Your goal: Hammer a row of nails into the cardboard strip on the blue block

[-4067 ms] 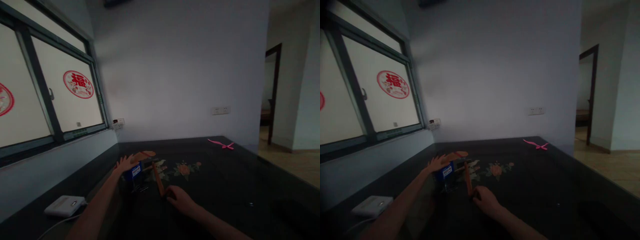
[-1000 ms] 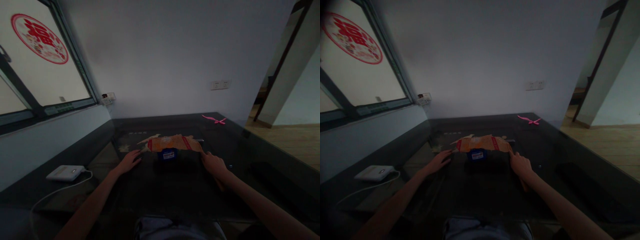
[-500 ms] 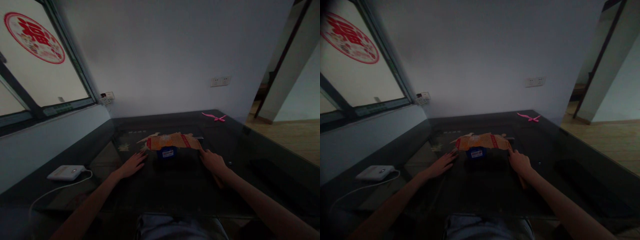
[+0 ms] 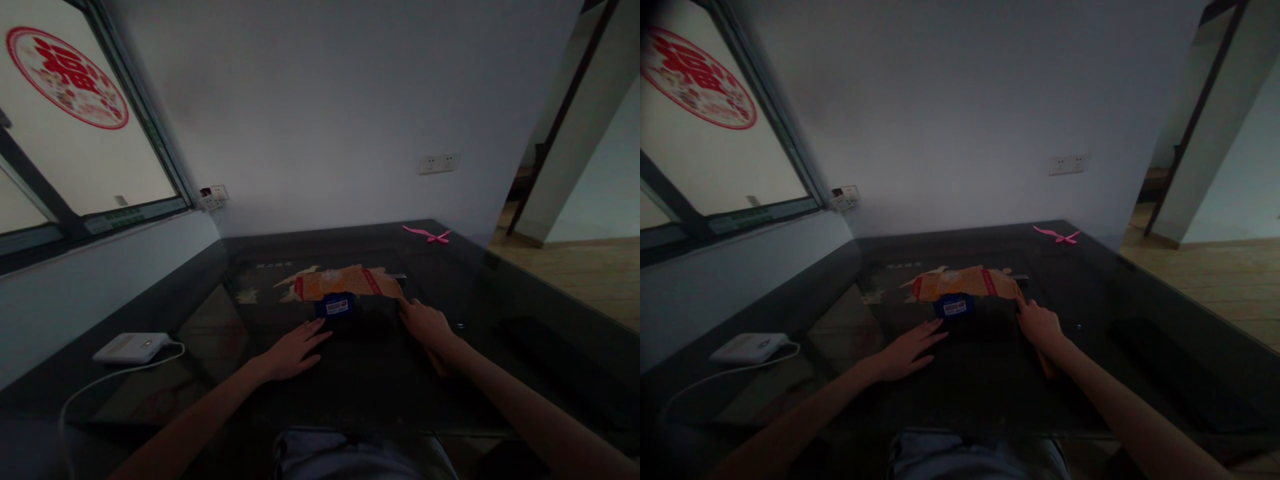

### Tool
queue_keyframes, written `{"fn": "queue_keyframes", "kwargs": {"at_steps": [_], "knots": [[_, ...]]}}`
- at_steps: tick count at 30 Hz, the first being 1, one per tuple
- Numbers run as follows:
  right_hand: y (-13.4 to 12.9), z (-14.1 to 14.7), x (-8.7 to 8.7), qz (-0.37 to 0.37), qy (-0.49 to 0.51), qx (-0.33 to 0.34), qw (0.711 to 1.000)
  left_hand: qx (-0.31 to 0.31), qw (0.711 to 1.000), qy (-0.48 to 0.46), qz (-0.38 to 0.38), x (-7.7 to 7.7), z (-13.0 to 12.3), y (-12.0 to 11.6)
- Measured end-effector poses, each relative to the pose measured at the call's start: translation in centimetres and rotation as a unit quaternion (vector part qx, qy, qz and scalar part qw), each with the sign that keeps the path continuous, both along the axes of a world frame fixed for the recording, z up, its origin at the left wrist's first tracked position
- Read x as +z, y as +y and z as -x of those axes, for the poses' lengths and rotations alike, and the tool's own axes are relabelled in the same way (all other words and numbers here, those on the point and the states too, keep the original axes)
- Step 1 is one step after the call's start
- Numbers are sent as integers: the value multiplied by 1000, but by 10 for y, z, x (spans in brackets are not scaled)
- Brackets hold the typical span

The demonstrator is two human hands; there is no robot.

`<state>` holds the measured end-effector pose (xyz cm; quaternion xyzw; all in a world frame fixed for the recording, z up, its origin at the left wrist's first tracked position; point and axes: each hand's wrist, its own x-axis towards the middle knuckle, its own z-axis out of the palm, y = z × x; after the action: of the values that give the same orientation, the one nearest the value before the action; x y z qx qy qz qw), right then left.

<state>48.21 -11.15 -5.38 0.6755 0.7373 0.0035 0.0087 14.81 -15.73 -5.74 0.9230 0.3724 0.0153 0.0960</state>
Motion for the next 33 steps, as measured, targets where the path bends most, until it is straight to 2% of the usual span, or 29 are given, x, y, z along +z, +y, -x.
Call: {"fn": "queue_keyframes", "kwargs": {"at_steps": [5,9,15,18,23,30,33], "knots": [[2,-1,0,6,1,2,1000,5,1000,-8,10,-2,-7,-3],[2,-2,-1,3,4,4,1000,-27,999,-12,21,3,-15,-6],[0,0,1,-3,1,6,1000,-106,993,-32,28,8,-58,-2],[-2,1,3,-3,-2,6,1000,-123,991,-35,27,9,-76,2],[-3,0,4,11,4,8,1000,-102,993,-54,20,7,-82,4],[-8,4,7,-4,-35,11,999,-30,992,-119,23,11,-67,6],[-12,8,9,-33,-48,20,998,-8,989,-145,29,14,-60,9]]}}
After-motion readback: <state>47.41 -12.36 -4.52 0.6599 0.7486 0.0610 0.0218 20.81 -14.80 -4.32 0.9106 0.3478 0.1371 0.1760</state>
